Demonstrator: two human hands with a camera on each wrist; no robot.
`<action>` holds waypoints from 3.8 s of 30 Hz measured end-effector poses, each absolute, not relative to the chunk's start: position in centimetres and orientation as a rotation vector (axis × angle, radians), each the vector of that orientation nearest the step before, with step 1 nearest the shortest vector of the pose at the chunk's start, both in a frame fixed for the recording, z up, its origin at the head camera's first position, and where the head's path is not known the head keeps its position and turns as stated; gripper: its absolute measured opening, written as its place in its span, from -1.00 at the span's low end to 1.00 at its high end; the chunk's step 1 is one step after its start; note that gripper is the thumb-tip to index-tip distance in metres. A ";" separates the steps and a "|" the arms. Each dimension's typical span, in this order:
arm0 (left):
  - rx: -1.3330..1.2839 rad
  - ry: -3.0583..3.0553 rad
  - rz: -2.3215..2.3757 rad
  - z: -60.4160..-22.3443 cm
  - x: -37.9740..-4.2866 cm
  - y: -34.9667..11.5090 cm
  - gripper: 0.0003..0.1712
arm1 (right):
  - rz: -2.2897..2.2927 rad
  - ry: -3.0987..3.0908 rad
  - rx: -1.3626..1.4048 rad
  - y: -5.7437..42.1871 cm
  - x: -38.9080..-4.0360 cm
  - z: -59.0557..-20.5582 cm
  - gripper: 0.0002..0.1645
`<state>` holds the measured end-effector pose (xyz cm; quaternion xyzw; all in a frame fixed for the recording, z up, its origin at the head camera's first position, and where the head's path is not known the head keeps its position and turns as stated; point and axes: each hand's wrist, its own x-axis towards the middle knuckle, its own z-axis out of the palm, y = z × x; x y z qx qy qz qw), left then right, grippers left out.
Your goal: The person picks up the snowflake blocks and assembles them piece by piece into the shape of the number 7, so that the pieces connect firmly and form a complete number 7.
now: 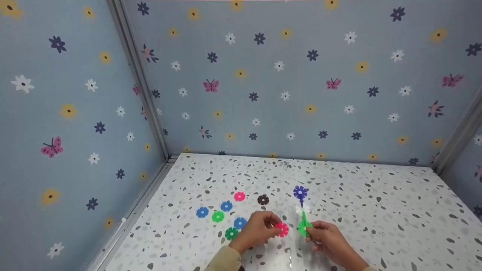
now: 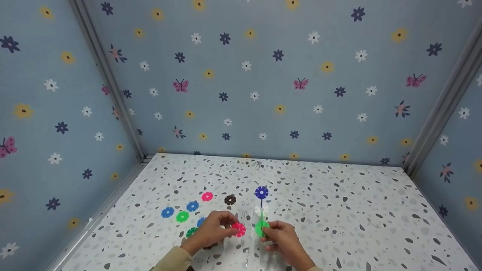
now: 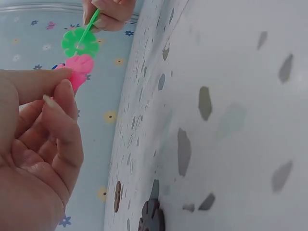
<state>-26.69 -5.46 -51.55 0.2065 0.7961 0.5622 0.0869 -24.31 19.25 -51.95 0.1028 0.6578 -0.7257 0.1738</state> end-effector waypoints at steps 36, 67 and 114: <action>1.304 2.758 1.504 -51.5 -26.0 -2.1 -0.89 | -2.133 1.831 0.425 18.0 -24.0 -51.5 -0.90; 0.507 2.960 0.883 -52.2 -28.8 -12.8 -0.54 | -2.171 1.932 0.500 19.3 -24.7 -51.7 -0.79; 0.683 2.686 1.766 -55.5 -27.4 -4.1 -0.84 | -2.109 2.146 0.373 18.8 -25.5 -53.6 -0.87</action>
